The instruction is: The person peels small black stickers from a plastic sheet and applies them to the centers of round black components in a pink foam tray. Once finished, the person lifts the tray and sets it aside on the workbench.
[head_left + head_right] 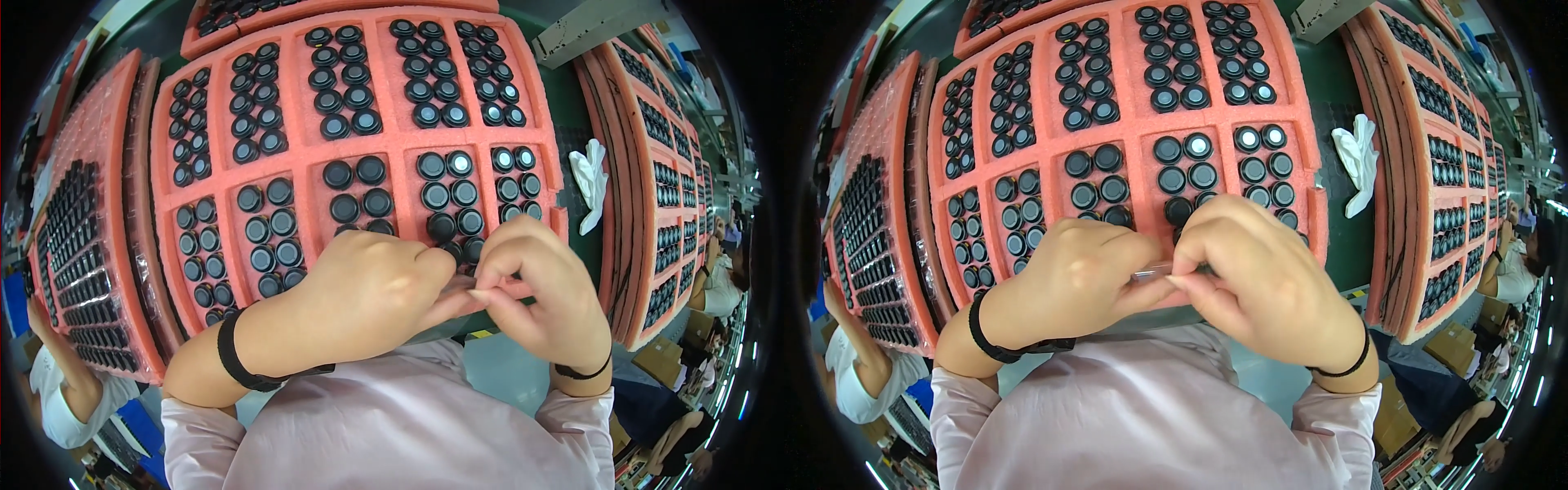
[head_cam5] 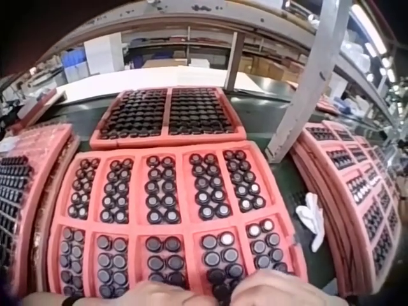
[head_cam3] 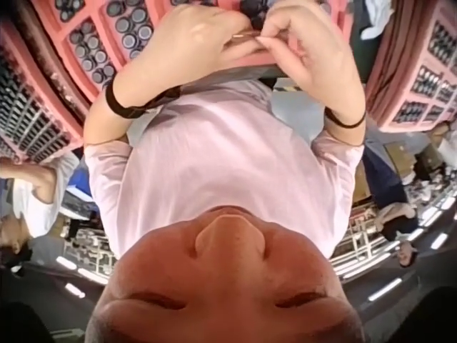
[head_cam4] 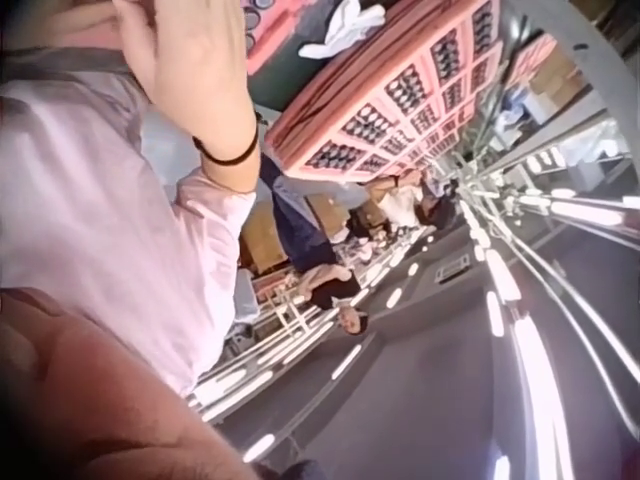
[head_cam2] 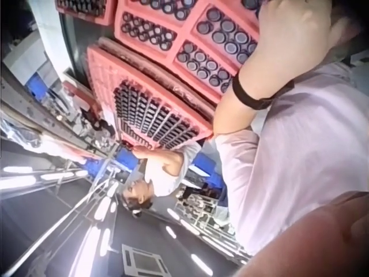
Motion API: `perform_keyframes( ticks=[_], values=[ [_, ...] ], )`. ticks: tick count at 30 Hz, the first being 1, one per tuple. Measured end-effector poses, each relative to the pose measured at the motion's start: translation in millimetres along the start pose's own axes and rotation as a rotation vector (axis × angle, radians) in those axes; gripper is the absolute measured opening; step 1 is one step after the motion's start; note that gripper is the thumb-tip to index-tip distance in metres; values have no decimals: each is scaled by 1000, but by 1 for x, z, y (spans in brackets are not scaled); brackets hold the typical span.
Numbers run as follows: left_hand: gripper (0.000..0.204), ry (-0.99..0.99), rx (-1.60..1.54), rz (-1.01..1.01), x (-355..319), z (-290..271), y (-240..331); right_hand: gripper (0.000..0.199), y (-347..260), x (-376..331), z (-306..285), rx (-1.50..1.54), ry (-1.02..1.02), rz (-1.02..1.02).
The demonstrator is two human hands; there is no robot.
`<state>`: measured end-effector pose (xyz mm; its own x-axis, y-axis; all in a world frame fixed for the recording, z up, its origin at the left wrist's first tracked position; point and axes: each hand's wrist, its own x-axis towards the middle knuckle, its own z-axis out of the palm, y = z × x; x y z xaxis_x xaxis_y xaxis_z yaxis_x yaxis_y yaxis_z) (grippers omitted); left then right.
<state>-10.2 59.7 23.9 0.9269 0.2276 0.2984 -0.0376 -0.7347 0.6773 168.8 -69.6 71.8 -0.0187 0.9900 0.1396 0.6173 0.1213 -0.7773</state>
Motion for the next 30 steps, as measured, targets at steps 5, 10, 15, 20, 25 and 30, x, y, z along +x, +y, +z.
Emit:
perform_keyframes(
  ticks=[5, 10, 15, 20, 25, 30],
  values=[
    [20, -55, 5, -20, 11, 3, -16, 16, 24, 12, -24, 92, 15, 122],
    [15, -229, 154, 102, 26, 7, -34, 13, 61, 41, -35, 211, 47, 458],
    [15, -223, 233, 205, 34, 16, -52, 9, 93, 62, -28, 136, -92, 564],
    [15, -166, 174, 224, 33, 25, -70, 8, 113, 69, -17, -43, -193, 347],
    [13, -183, 174, 177, 30, 32, -76, 7, 124, 68, -9, -129, -226, 228],
    [13, -207, 180, 145, 29, 30, -74, 7, 121, 70, -9, -122, -242, 280]
  ],
)
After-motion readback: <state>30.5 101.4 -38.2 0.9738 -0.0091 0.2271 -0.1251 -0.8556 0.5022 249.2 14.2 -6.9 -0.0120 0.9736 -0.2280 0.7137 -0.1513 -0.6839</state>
